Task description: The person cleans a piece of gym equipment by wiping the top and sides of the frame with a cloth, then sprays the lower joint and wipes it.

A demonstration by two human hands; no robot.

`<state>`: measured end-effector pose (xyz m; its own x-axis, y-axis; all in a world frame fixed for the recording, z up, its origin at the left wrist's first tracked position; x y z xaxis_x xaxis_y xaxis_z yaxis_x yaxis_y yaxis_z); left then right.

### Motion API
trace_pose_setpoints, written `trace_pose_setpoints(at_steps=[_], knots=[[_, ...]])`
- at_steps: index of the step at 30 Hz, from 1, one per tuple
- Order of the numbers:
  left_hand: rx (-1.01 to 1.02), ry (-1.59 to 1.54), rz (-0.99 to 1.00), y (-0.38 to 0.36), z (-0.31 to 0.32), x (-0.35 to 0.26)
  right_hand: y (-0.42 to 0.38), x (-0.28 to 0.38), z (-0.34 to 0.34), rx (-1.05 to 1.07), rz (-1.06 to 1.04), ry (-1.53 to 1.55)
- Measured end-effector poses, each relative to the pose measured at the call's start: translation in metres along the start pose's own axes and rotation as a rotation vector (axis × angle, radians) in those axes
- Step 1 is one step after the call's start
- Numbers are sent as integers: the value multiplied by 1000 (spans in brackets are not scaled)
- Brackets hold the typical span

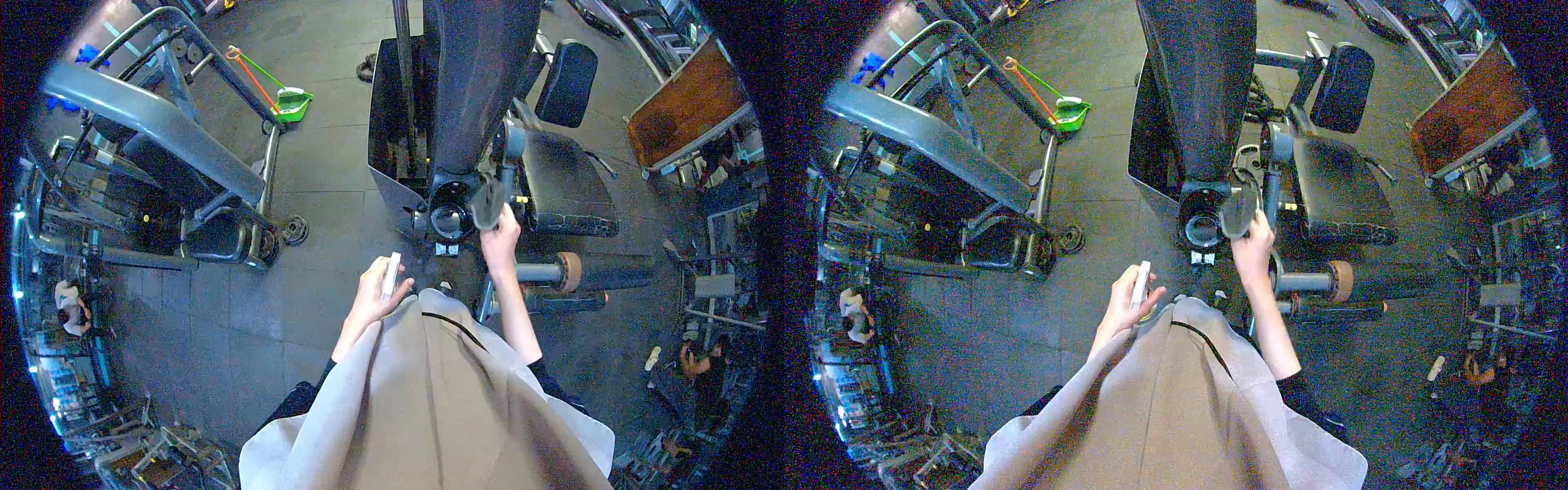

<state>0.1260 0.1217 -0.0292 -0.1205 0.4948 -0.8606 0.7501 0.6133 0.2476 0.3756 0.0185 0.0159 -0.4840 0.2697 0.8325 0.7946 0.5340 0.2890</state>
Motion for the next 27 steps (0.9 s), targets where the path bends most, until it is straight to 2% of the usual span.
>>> trace_pose_setpoints(at_steps=[1, 4, 7, 13, 17, 20, 27], knots=[[10, 4, -7, -1, 1, 0, -14, -8, 2, 27, 55, 19], [29, 20, -5, 1, 2, -2, -57, -7, 2, -133, -108, 49], [40, 26, 1, 5, 2, -6, -63, -6, 7, -151, -151, 18], [42, 15, 47, 15, 2, -8, -12, 6, 2, -150, -137, 36], [54, -6, 40, 13, 7, -5, 36, 21, 9, -119, -208, -72], [65, 7, 56, 12, 8, -10, 57, 10, 11, 37, 73, 61], [127, -37, -9, 8, 17, -8, 12, -4, 3, -111, 18, 65]])
Point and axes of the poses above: each hand's wrist, its own y-axis towards the middle knuckle, its own z-axis out of the palm, x = y × z, the point moved 10 cm from there along y, towards the middle knuckle, and after that the axes turned 10 degrees about z, right-handed, at the moved point
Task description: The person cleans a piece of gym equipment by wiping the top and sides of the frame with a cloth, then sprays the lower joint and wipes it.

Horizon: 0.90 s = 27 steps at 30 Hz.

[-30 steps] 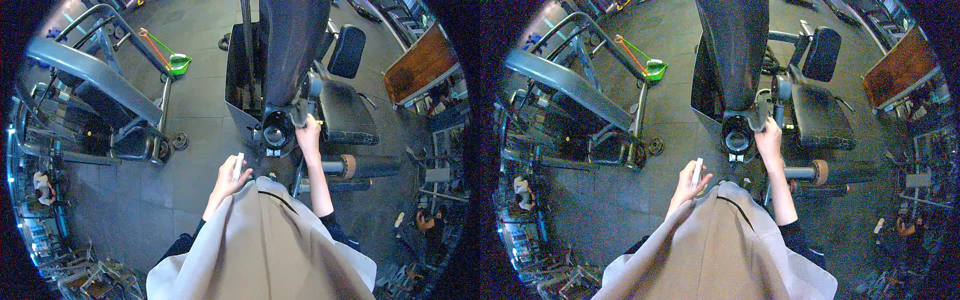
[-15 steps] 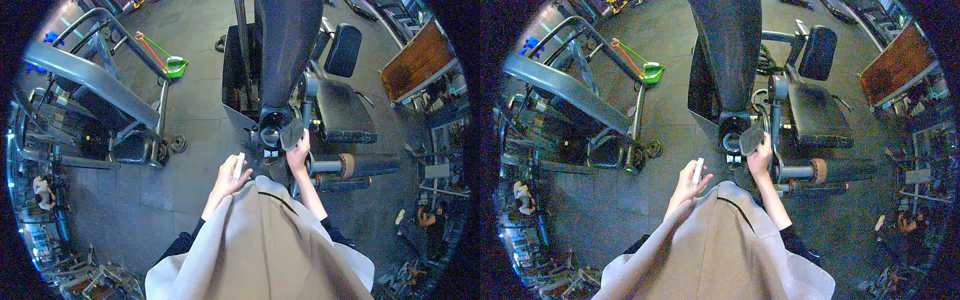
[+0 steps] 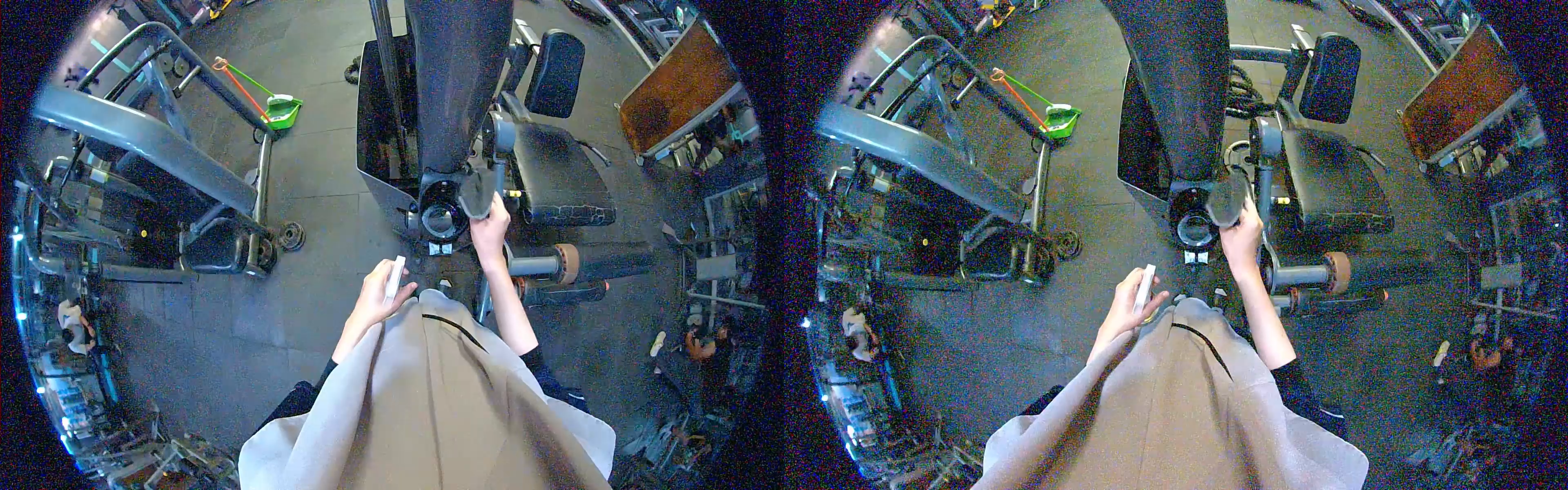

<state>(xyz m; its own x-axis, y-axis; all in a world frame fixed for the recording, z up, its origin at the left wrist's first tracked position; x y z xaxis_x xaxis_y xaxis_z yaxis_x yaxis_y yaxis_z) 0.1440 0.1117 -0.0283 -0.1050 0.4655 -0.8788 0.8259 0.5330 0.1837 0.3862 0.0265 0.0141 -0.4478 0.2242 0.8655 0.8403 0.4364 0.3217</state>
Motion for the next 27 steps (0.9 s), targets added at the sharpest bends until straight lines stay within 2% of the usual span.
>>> trace_pose_setpoints(at_steps=[4, 8, 12, 16, 18, 22, 23, 27], knots=[[-1, 25, 62, 6, -1, -2, -35, -10, -9, 1, 65, 131], [-9, 38, 95, 14, -5, -4, -69, -9, -13, -72, 4, 124], [-29, 60, 156, 19, -10, -7, -60, 1, -12, -20, -81, 36], [-10, 33, 108, 21, -11, -3, -27, 15, -14, -55, -180, 44], [-6, 35, 97, 21, -11, 0, 1, 20, -10, -90, -163, 18], [-10, 23, 94, 19, -11, 1, 46, 9, 9, 33, 40, -58], [-17, 24, 94, 19, -11, 1, 46, -1, 12, 84, 121, -38], [-13, 22, 92, 15, -9, -1, 28, -8, 9, 67, 129, 28]])
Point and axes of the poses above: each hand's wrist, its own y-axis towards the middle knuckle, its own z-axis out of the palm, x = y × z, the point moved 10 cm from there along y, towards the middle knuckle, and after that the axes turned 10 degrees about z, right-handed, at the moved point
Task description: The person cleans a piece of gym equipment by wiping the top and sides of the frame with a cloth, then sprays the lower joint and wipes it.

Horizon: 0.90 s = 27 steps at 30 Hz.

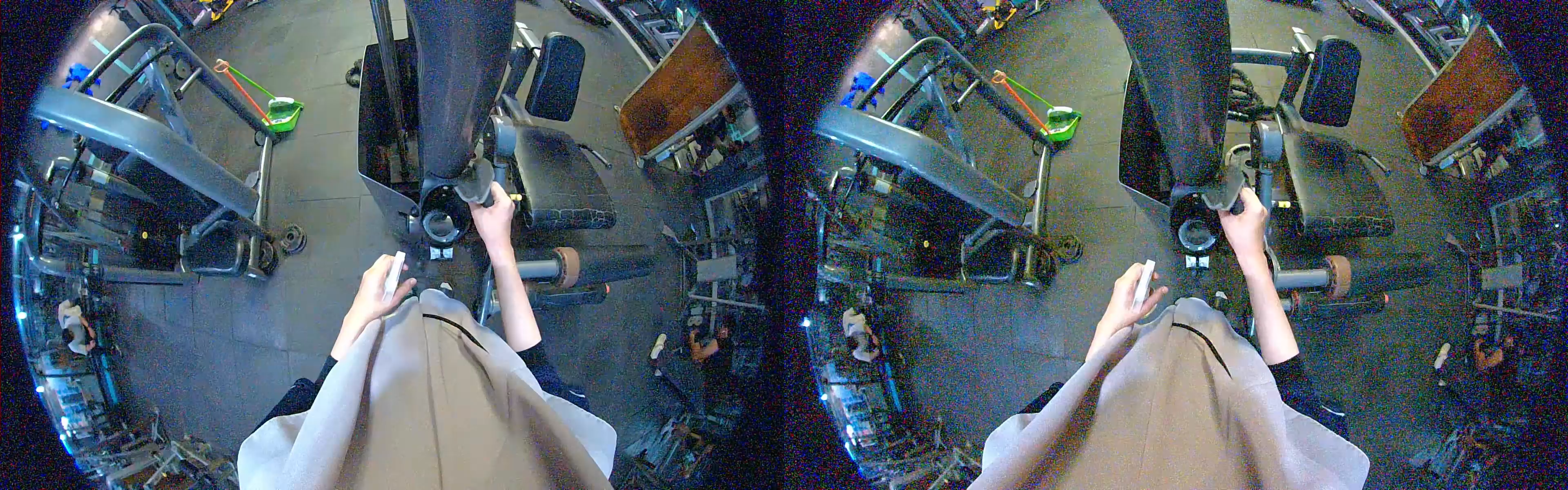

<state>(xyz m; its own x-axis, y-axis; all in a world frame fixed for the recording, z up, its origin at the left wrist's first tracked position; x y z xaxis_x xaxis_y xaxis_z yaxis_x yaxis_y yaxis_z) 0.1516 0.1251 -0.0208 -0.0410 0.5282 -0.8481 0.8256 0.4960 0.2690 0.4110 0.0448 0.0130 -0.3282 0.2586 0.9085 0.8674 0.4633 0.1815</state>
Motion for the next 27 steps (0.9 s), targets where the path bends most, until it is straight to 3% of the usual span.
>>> trace_pose_setpoints(at_steps=[9, 14, 20, 23, 27], knots=[[-19, -12, -1, -9, -1, 1, -82, -33, -9, -90, -36, 108], [-30, -9, -9, -7, -9, 5, -106, -30, -15, 120, -129, 1], [-48, 28, 19, -5, -14, -1, -66, 85, -7, 51, -323, -124], [-41, 13, -11, -7, -14, -2, -56, 88, 52, 148, -359, -494], [-69, -6, -60, -13, -19, -2, -77, 79, 66, 219, -320, -335]])
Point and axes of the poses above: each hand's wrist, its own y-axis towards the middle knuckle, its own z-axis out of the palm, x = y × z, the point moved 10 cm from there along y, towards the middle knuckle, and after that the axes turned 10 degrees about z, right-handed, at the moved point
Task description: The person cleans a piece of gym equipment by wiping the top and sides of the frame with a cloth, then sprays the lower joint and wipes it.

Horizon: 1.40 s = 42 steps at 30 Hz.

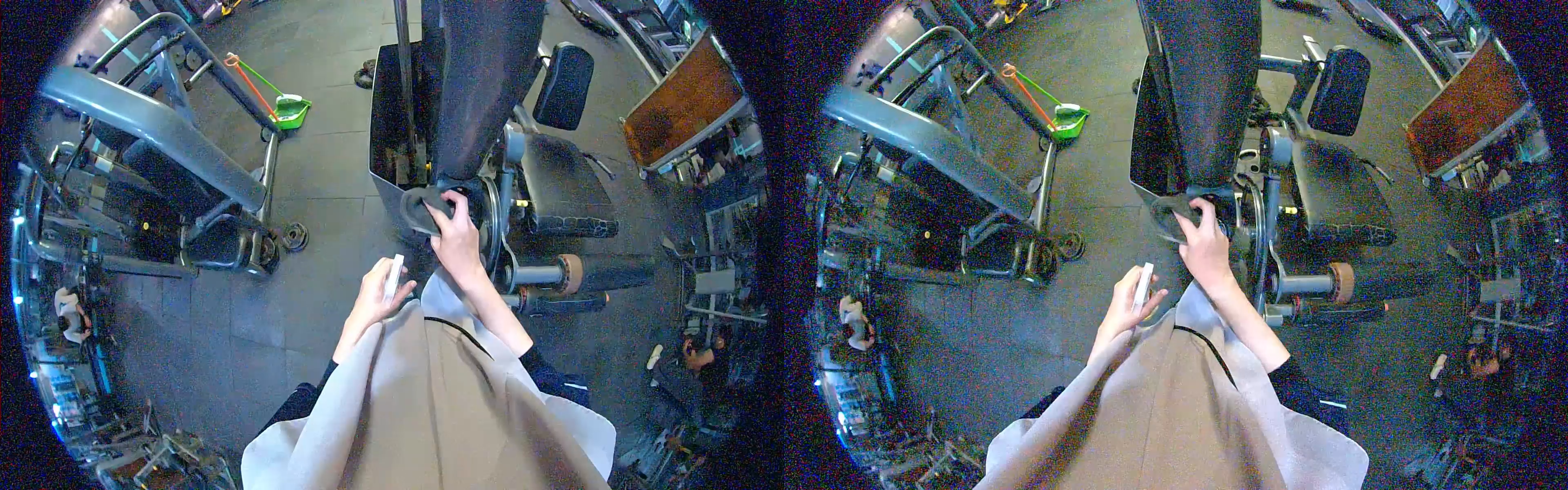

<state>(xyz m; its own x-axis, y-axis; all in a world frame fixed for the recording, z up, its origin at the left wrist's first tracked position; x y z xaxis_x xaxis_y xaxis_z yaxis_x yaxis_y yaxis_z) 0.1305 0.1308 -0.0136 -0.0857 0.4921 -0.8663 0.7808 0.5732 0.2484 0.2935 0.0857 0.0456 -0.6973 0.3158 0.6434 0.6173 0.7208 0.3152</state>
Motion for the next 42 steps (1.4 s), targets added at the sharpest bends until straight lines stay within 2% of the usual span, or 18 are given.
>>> trace_pose_setpoints(at_steps=[7, 10, 12, 13, 16, 17, 19, 20, 21, 22, 29, 32, 34, 36, 38, 40, 41, 42], knots=[[-8, 37, 3, -14, -2, 9, -33, -11, 4, 191, 32, -91], [-12, 34, 34, -12, -5, 7, -37, -38, 1, 419, 124, -56], [-34, -15, 85, -5, -9, 0, -29, -44, -25, 542, 48, 190], [-22, -5, 117, 0, -9, -7, -27, -66, -36, 566, 136, 288], [13, 3, 182, 19, -8, -24, -39, -134, -98, 287, 265, 352], [27, -5, 181, 25, -5, -26, -54, -172, -114, 198, 477, 443], [0, -53, 147, 39, -2, -36, -92, -239, -146, -61, 611, 647], [-1, -53, 140, 44, 5, -38, -110, -255, -158, -303, 666, 920], [0, -53, 133, 48, 11, -39, -123, -261, -165, -385, 755, 1095], [1, -53, 128, 52, 18, -41, -137, -278, -173, -533, 726, 1167], [60, -24, 100, 65, 46, -45, -162, -295, -195, -802, 694, 1320], [44, -24, 94, 61, 44, -41, -123, -222, -185, -666, 807, 1196], [33, -14, 77, 56, 39, -34, -102, -238, -166, -466, 849, 935], [30, 3, 55, 51, 34, -26, -37, -111, -186, -463, 225, 653], [13, 22, 51, 47, 29, -26, -11, -69, -194, -592, 153, 666], [3, 37, 50, 44, 24, -25, -2, -27, -186, -794, -4, -234], [-1, 36, 45, 43, 23, -25, 11, 6, -173, -598, -347, -225], [-5, 34, 40, 42, 23, -26, 26, 30, -153, -329, -490, -244]])
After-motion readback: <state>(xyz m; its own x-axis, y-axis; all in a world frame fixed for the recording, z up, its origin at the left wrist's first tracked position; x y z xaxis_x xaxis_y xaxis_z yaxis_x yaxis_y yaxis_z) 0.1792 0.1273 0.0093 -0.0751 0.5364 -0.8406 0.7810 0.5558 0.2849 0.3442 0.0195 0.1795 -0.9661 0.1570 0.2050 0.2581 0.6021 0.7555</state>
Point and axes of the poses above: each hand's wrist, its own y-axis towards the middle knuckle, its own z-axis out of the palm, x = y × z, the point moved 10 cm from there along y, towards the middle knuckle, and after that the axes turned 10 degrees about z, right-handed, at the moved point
